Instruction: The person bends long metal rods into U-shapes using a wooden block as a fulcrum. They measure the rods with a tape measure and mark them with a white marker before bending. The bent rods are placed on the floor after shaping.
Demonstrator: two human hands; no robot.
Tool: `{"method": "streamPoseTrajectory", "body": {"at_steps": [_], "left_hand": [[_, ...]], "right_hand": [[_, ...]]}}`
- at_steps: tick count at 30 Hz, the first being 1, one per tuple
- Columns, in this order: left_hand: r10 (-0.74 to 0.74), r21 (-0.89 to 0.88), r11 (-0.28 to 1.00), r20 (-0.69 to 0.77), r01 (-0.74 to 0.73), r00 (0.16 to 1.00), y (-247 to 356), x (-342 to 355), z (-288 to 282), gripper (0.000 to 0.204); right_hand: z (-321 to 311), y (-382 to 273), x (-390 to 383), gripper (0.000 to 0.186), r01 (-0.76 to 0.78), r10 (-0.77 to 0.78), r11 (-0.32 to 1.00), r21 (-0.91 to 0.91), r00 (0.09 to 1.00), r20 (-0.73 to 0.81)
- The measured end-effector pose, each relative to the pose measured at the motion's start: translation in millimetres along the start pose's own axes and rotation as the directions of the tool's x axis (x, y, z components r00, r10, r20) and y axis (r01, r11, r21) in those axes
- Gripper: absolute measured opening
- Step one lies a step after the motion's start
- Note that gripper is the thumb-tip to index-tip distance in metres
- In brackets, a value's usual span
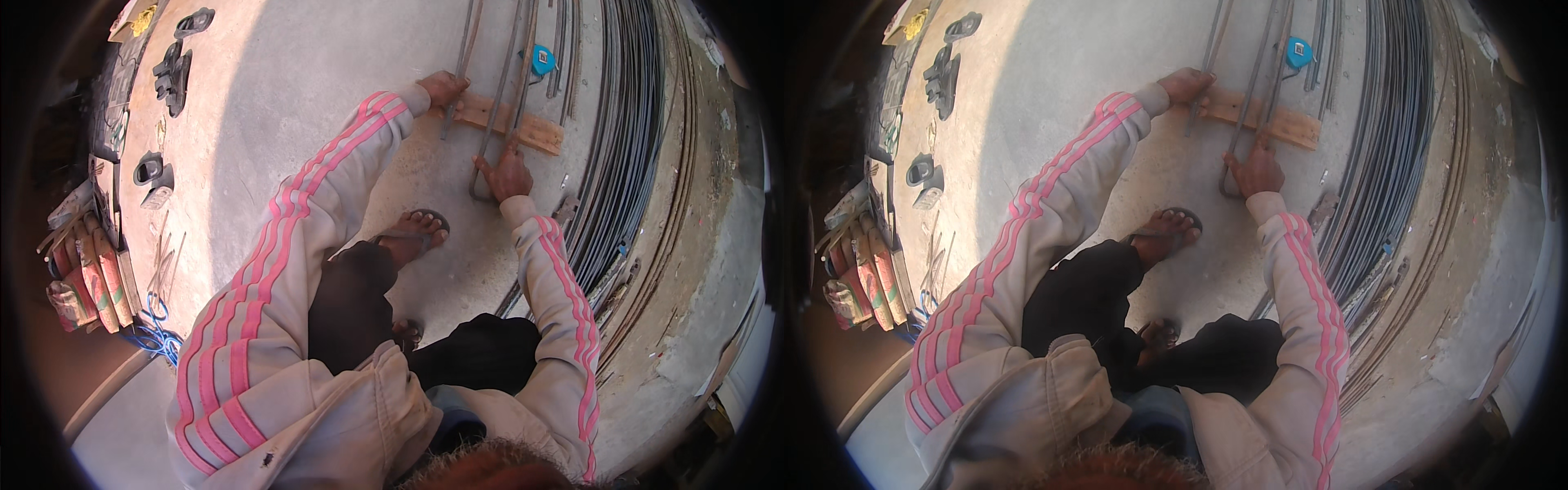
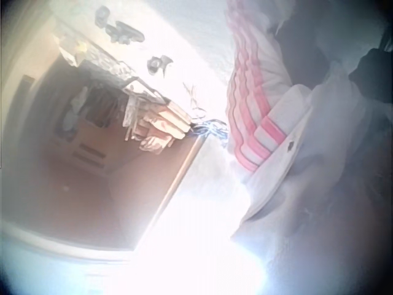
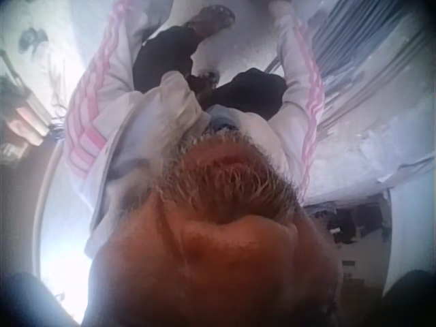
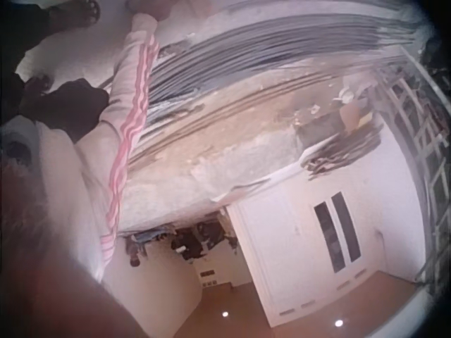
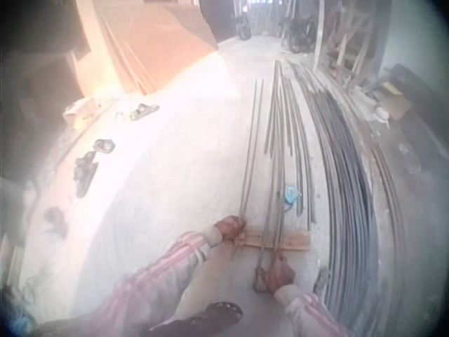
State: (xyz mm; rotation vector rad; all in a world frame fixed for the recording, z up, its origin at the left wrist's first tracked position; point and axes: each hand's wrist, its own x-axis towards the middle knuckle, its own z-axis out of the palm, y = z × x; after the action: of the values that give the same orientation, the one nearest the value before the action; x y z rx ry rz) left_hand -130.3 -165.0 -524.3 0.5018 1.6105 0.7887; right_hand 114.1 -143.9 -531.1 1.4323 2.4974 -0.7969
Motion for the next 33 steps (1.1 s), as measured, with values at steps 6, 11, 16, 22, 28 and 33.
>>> {"method": "streamPoseTrajectory", "body": {"at_steps": [6,11,16,22,28,33], "left_hand": [[-0.024,0.696,0.703,-0.181,0.146,0.983,11.3,10.3,7.5,0.048],[0.105,0.872,0.468,-0.218,0.145,0.97,8.0,11.7,9.6,0.044],[0.247,0.926,0.363,-0.198,0.099,0.949,7.1,12.2,9.7,0.04],[0.258,0.907,0.415,-0.185,0.064,0.948,2.2,14.6,5.2,0.045],[0.422,0.789,0.613,-0.37,0.04,0.827,6.7,29.7,0.2,0.041],[0.476,0.845,0.53,-0.372,0.078,0.797,19.4,61.8,-3.3,0.039]], "right_hand": [[-17.1,-1.0,-2.6,0.061,0.197,-0.346,0.91,-0.366,0.847,-0.404],[-14.2,-25.1,13.4,0.032,0.394,-0.395,0.919,-0.036,0.908,-0.137],[5.2,-49.1,36.3,0.029,0.364,-0.368,0.927,0.096,0.93,0.027],[25.0,-47.3,48.6,0.034,0.216,-0.237,0.964,0.159,0.962,0.132],[45.1,-47.1,59.4,0.026,0.199,-0.258,0.94,0.275,0.947,0.194],[66.4,-46.3,64.5,0.025,0.136,-0.181,0.954,0.266,0.972,0.152]]}}
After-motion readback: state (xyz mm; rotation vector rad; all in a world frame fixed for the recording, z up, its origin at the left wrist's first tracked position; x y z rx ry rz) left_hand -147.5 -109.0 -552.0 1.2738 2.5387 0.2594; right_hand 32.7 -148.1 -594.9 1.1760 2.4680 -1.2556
